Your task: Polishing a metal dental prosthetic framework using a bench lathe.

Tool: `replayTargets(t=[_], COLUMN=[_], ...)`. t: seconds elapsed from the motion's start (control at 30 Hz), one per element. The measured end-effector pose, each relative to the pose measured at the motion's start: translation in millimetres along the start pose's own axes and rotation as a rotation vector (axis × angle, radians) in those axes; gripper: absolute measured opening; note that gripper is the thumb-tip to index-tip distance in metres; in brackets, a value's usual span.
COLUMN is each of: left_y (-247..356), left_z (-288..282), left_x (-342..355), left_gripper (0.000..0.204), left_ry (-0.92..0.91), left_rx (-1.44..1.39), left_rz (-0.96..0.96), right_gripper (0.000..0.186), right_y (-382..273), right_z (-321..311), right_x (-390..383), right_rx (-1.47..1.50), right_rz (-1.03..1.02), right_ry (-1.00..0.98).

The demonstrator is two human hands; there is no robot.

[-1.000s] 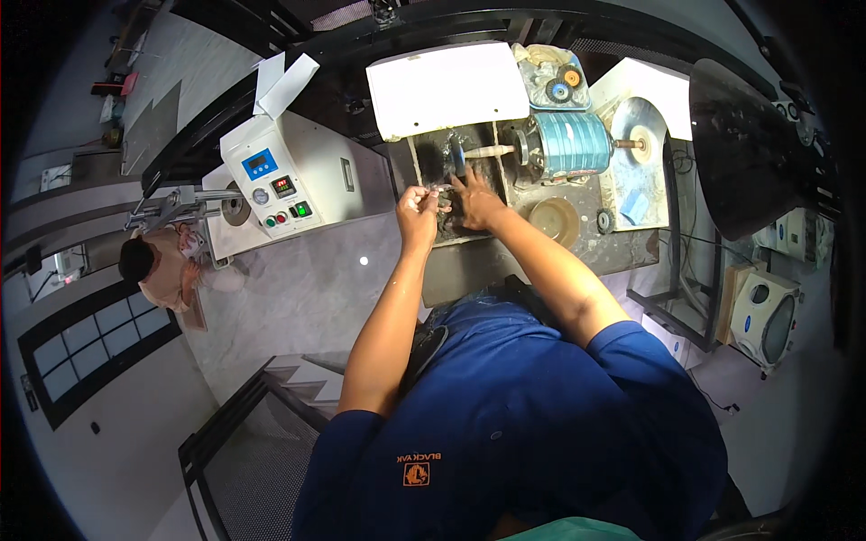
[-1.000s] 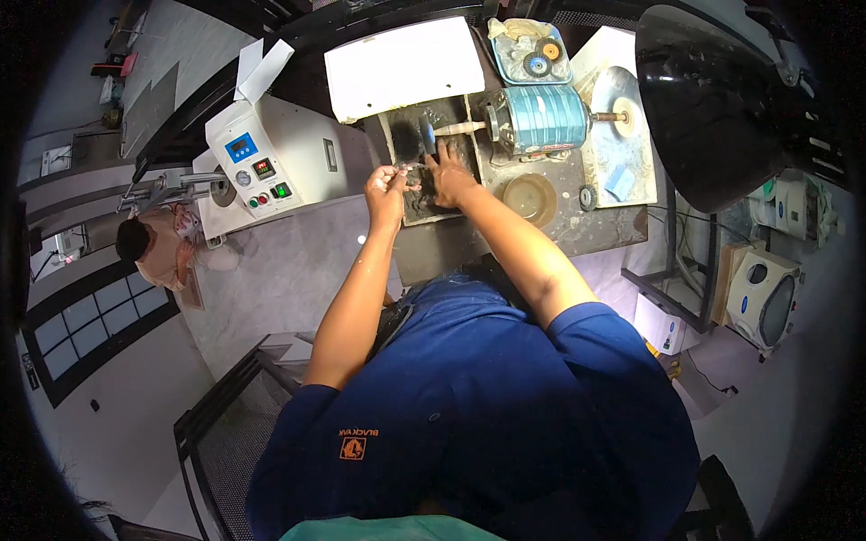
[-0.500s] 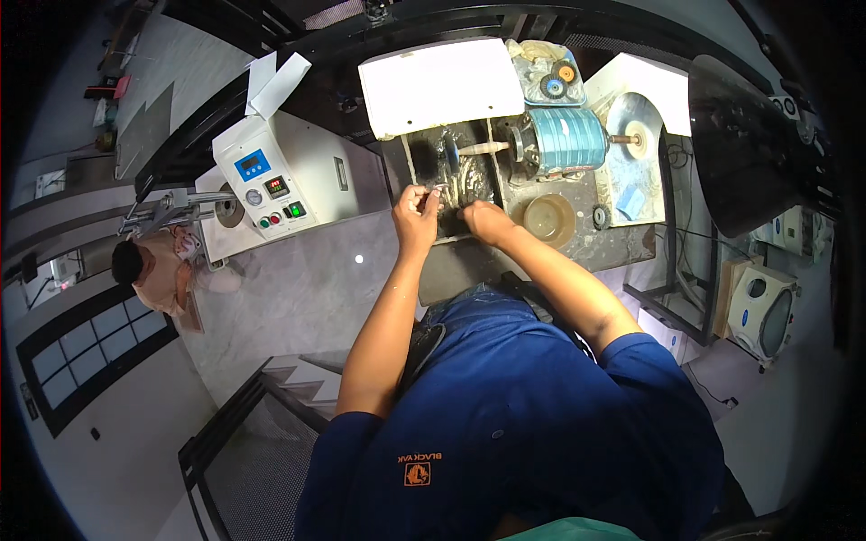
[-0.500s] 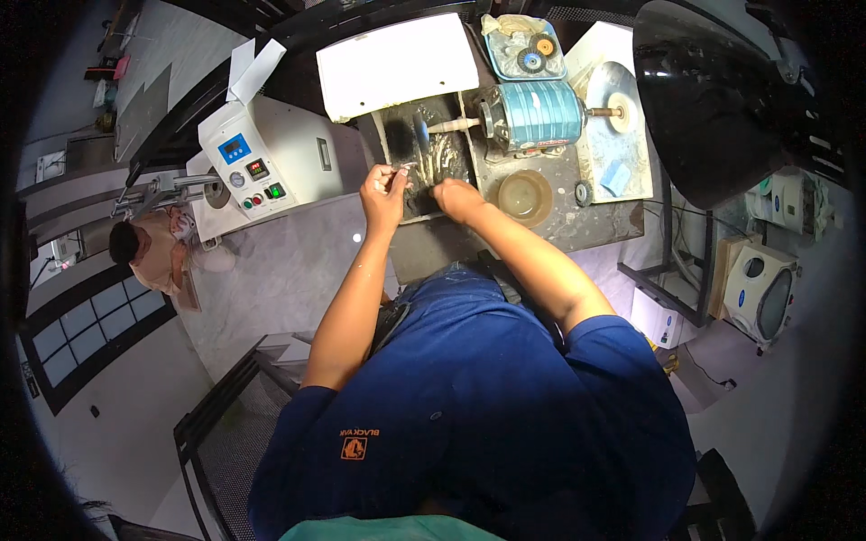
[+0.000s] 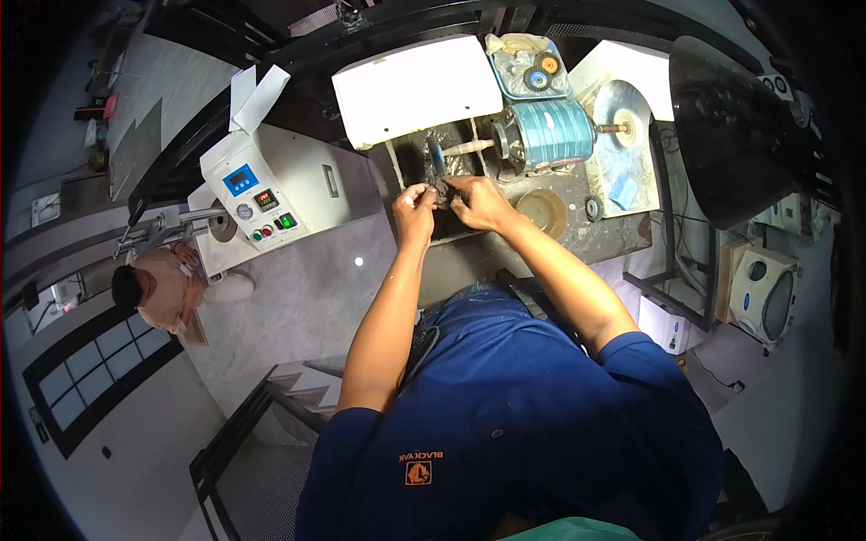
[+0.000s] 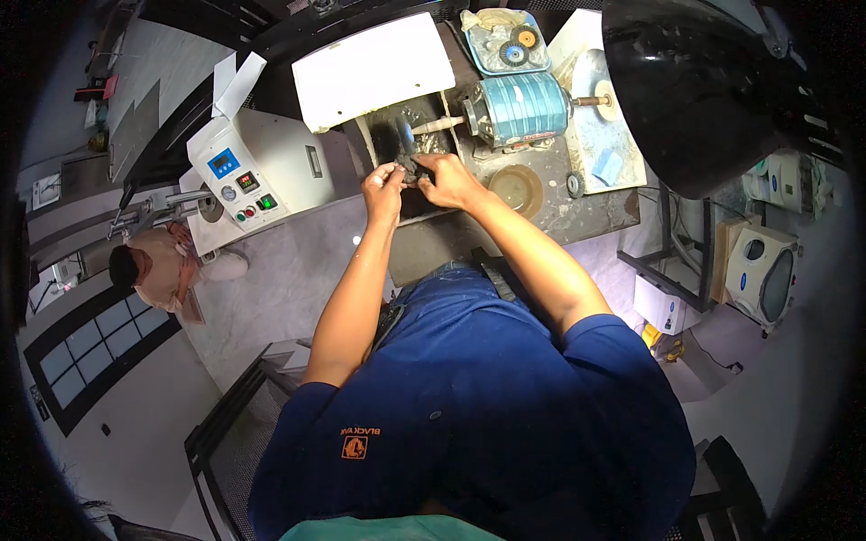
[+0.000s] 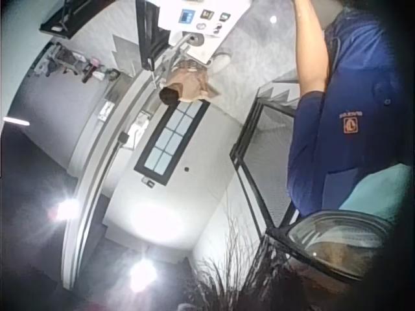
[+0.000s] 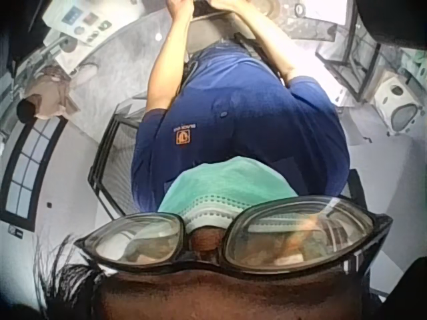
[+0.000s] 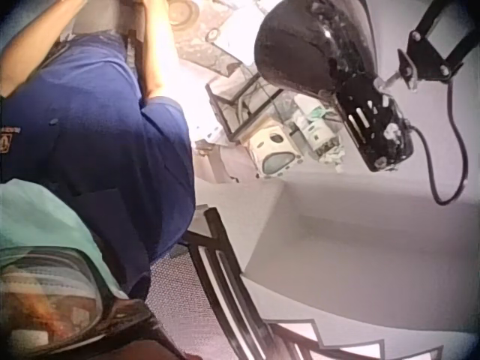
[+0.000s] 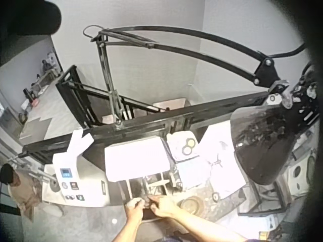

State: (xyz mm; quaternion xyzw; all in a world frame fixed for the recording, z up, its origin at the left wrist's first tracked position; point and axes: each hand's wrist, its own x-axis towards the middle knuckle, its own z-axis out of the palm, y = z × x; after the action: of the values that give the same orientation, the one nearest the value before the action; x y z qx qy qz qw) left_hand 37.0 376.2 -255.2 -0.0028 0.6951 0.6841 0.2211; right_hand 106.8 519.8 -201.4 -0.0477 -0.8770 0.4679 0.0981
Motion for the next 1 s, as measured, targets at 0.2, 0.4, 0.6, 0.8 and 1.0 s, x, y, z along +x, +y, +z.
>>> replayTargets(t=[0.2, 0.4, 0.6, 0.8, 1.0], left_y=[17.4, 25.4, 18.1, 21.3, 19.9], left_z=[17.4, 13.5, 4.6, 6.1, 1.8], left_x=[6.5, 24.0, 36.2, 27.7, 26.0], left_gripper=[0.009, 0.018, 0.021, 0.019, 0.018], left_ry=[-0.032, -0.015, -0.032, -0.046, -0.072], left_rx=[-0.229, -0.223, -0.331, -0.420, -0.464], left_rz=[-0.179, -0.309, -0.388, -0.387, -0.386], right_gripper=[0.024, 0.024, 0.024, 0.023, 0.021], right_y=[20.2, 27.1, 13.2, 13.3, 14.5], right_z=[5.5, 14.3, 12.2, 10.9, 10.2], right_x=[10.3, 18.3, 22.5, 21.1, 19.7], right_rx=[0.028, -0.059, -0.093, -0.099, -0.093], right_rz=[0.281, 0.262, 0.296, 0.279, 0.270], right_ry=[0.014, 0.036, 0.014, 0.040, 0.033])
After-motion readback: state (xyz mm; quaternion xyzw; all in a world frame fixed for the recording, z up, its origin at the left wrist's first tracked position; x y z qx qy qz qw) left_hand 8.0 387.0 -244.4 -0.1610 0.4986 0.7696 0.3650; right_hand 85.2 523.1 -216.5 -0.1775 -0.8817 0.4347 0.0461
